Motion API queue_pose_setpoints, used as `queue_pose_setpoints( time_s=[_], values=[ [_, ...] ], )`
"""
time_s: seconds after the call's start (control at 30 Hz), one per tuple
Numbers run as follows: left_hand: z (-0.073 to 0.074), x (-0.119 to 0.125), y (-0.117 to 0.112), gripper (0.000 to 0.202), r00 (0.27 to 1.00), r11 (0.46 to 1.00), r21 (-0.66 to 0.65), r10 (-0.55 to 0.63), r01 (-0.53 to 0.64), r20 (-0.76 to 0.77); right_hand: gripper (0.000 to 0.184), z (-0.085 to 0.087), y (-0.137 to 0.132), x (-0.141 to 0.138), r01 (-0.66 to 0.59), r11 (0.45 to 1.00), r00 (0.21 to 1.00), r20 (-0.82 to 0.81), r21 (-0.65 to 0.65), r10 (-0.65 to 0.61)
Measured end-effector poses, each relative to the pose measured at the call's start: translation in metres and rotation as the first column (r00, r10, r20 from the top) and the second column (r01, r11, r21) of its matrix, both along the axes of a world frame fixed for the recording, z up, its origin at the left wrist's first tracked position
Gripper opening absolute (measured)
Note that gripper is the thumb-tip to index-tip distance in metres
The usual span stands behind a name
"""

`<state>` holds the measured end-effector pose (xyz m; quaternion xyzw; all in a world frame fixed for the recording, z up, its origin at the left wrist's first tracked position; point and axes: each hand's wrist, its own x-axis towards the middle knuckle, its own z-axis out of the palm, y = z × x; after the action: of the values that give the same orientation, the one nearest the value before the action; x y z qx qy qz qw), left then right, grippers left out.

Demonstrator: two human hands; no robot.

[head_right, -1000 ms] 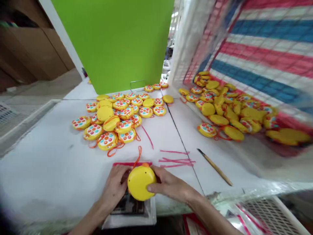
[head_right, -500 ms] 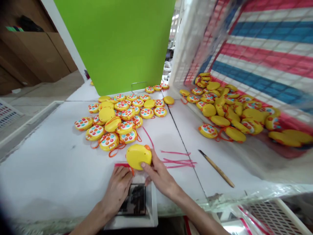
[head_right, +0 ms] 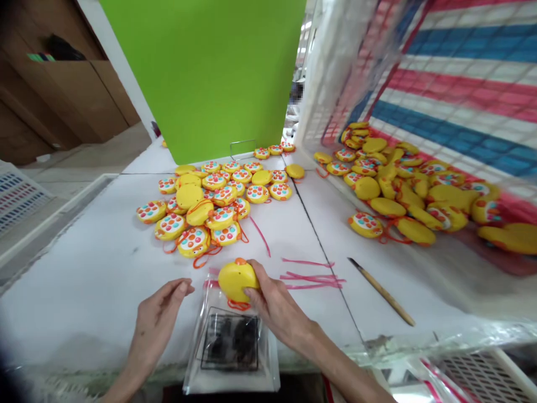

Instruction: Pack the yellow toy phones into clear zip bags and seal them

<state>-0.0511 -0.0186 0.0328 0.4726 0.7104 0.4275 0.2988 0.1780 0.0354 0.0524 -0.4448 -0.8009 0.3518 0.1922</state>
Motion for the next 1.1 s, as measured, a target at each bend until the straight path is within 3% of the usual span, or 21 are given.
queue_pose_setpoints(
  time_s=[0.1, 0.2, 0.37, 0.47, 0.6, 0.73, 0.83, 0.9, 0.97, 1.03, 1.1],
  values=[
    [0.004, 0.002, 0.010, 0.039, 0.981, 0.995, -0.072, -0.048, 0.062, 0.186, 0.043, 0.006, -0.004, -0.004, -0.019, 1.000, 0.999, -0.033, -0.004, 0.019],
    [0.007, 0.009, 0.022, 0.038, 0.965, 0.991, -0.044, -0.114, 0.128, 0.235, 0.043, 0.009, -0.007, -0.005, -0.040, 0.999, 0.999, -0.033, -0.002, 0.040],
    [0.003, 0.014, 0.033, 0.027, 0.951, 0.990, -0.005, -0.134, 0.141, 0.280, 0.044, 0.007, -0.010, -0.004, -0.051, 0.999, 0.999, 0.019, 0.001, 0.051],
    [0.000, 0.009, 0.035, 0.027, 0.962, 0.992, 0.012, -0.121, 0.122, 0.244, 0.043, 0.007, -0.009, -0.004, -0.046, 0.999, 0.999, 0.026, -0.011, 0.047],
    [0.001, -0.012, 0.033, 0.030, 0.984, 1.000, 0.005, -0.001, 0.000, 0.179, 0.044, 0.009, -0.008, -0.004, -0.036, 0.999, 0.998, 0.050, -0.009, 0.036],
    [0.004, -0.037, 0.023, 0.040, 0.992, 0.992, -0.032, 0.120, -0.121, -0.040, 0.045, 0.007, -0.007, -0.002, -0.041, 0.999, 0.998, 0.037, 0.005, 0.040],
    [0.008, -0.039, 0.017, 0.041, 0.968, 0.985, 0.031, 0.170, -0.167, -0.185, 0.044, 0.006, -0.007, -0.002, -0.047, 0.999, 0.998, 0.035, -0.002, 0.047],
    [0.011, -0.028, 0.015, 0.041, 0.980, 0.992, 0.028, 0.125, -0.122, -0.153, 0.043, 0.006, -0.006, -0.003, -0.057, 0.998, 0.997, 0.047, -0.008, 0.058],
    [0.012, -0.011, 0.017, 0.042, 1.000, 0.998, -0.051, -0.028, 0.027, -0.009, 0.044, 0.006, -0.006, -0.004, -0.072, 0.997, 0.996, 0.056, -0.007, 0.073],
    [0.011, 0.006, 0.020, 0.036, 0.967, 0.972, -0.087, -0.202, 0.217, 0.157, 0.044, 0.007, -0.005, -0.005, -0.091, 0.996, 0.994, 0.061, 0.004, 0.090],
    [0.010, 0.019, 0.024, 0.029, 0.927, 0.951, -0.066, -0.277, 0.302, 0.252, 0.044, 0.009, -0.003, -0.006, -0.103, 0.995, 0.991, 0.081, 0.007, 0.102]
  ],
)
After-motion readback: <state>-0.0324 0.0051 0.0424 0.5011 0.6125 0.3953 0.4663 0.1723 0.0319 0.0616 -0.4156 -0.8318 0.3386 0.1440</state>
